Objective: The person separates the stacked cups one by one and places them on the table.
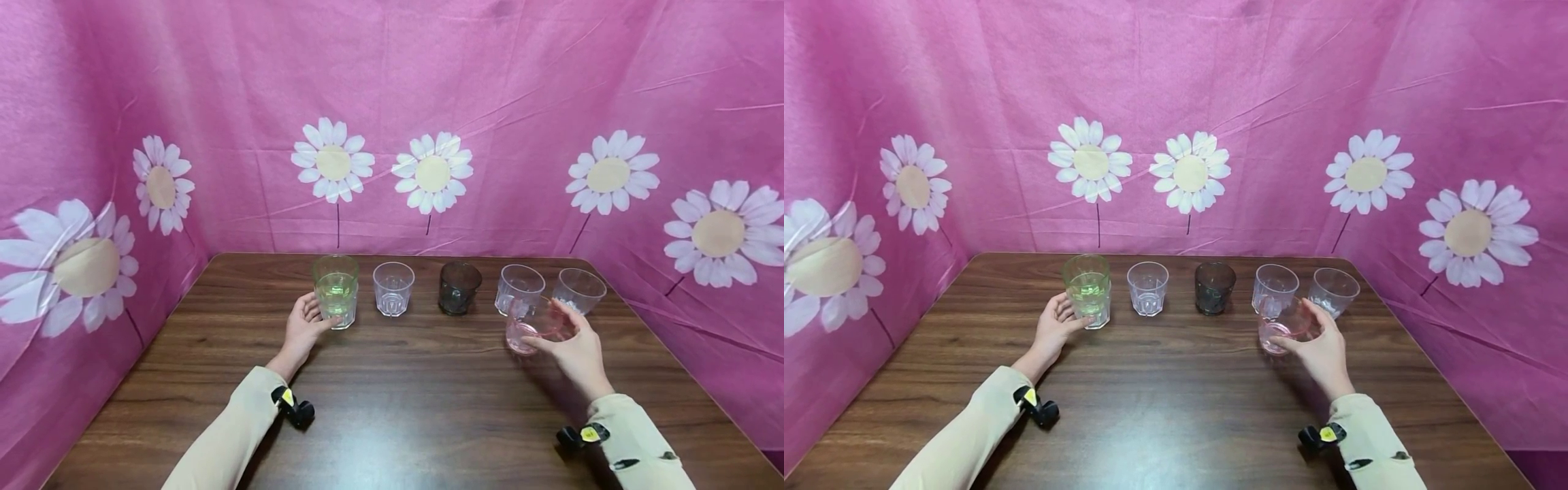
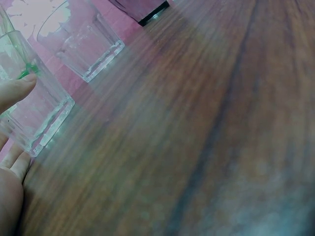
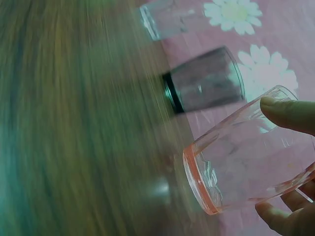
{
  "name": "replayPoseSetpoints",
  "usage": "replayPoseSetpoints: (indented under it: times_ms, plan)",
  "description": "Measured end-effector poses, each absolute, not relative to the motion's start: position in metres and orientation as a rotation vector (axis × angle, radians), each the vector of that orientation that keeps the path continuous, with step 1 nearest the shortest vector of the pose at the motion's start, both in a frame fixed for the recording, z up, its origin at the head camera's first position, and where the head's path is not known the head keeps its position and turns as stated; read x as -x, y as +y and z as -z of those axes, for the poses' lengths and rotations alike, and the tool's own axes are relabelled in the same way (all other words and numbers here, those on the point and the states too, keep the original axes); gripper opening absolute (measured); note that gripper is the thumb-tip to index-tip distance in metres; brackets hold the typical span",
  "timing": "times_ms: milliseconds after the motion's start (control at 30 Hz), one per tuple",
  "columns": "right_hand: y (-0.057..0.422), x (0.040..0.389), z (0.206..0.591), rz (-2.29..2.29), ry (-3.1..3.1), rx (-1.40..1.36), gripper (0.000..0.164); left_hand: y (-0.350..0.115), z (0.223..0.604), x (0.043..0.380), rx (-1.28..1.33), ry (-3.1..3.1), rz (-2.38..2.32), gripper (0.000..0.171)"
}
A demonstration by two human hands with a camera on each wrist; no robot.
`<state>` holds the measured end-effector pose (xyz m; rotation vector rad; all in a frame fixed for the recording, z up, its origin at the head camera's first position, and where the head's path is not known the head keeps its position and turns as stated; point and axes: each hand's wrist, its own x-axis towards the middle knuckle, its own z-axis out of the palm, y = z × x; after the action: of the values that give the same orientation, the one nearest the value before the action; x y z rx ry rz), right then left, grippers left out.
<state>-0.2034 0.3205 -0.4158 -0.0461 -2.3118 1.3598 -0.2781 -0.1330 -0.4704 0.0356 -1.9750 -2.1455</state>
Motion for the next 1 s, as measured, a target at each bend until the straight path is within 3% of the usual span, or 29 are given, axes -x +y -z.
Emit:
replayPoseSetpoints:
  times_ms: [1000]
  plan:
    - [0.409, 0.183, 0.417, -1.267, -2.233, 0.674, 0.096, -0.134, 0.472, 0.277, -0.045, -1.967, 2.143, 0.073]
